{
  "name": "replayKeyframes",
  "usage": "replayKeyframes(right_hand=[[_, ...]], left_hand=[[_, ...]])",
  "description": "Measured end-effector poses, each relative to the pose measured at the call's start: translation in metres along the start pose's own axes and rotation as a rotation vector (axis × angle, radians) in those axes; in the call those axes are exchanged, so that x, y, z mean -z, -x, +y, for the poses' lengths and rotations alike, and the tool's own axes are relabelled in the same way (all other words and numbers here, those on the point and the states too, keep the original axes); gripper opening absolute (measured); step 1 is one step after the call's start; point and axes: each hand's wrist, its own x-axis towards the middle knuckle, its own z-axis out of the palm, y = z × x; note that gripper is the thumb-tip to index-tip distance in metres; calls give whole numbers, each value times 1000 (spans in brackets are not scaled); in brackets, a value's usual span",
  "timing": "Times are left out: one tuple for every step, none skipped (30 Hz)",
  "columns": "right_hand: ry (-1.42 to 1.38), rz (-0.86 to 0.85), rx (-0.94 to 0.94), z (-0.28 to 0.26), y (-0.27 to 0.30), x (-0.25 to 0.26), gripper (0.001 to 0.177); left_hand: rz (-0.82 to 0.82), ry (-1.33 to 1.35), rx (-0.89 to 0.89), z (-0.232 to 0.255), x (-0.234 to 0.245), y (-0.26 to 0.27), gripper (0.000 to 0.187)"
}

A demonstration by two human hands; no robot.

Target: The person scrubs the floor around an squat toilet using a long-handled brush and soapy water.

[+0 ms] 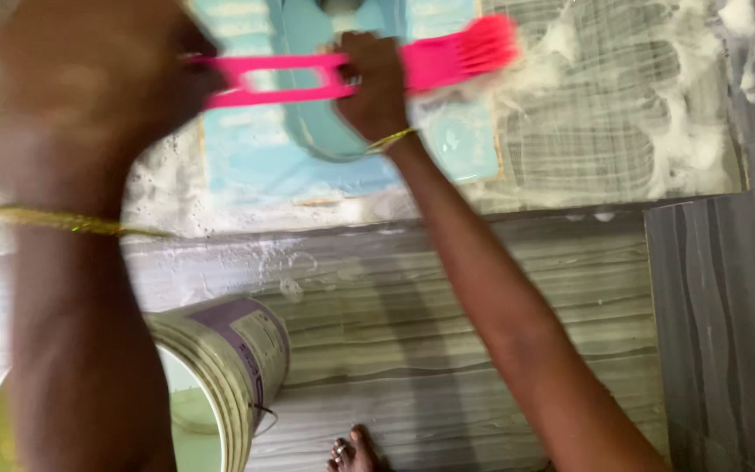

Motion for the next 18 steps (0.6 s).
replayKeyframes(right_hand=[[-71,45,51,-14,-3,-19,12],[-72,54,57,-15,-6,-22,12],[-37,5,43,-16,-2,-25,11],[-3,-44,30,-15,2,-29,12],[-42,-50,20,-1,4,-18,14],[-81,-56,10,16,8,3,15],[7,-110,40,30,11,32,22],[97,-162,71,37,12,51,29],[93,-163,74,33,13,47,29],[111,-161,76,30,13,43,32],[138,-159,73,27,15,43,34],[83,-194,34,15,20,28,25],[26,-222,2,-3,23,7,17],[28,-233,-20,-22,31,-6,18],[23,-249,-47,-37,40,-14,20],[19,-251,-48,-35,41,-10,20],[-16,-217,22,-30,45,-1,12],[-52,-184,91,-23,50,11,17]], left_hand=[[-12,73,7,-13,9,8,19],[-3,67,6,-18,11,8,19],[-31,-18,35,-23,10,10,20],[-58,-102,64,-27,5,10,21],[-35,-73,37,-19,-10,4,18],[-13,-45,11,-1,-29,-6,23],[21,8,-37,24,-46,-14,22],[77,51,-81,44,-56,-11,28],[77,50,-76,40,-55,-5,28],[46,59,-80,36,-50,1,24],[14,74,-92,35,-44,6,22],[-165,81,48,23,-34,19,20],[-333,83,193,4,-20,37,24],[-308,65,190,-8,-7,53,25],[-292,45,193,-17,0,64,27],[-295,44,196,-15,-4,64,27],[-271,110,181,-10,-12,62,25],[-247,177,167,-4,-22,61,23]])
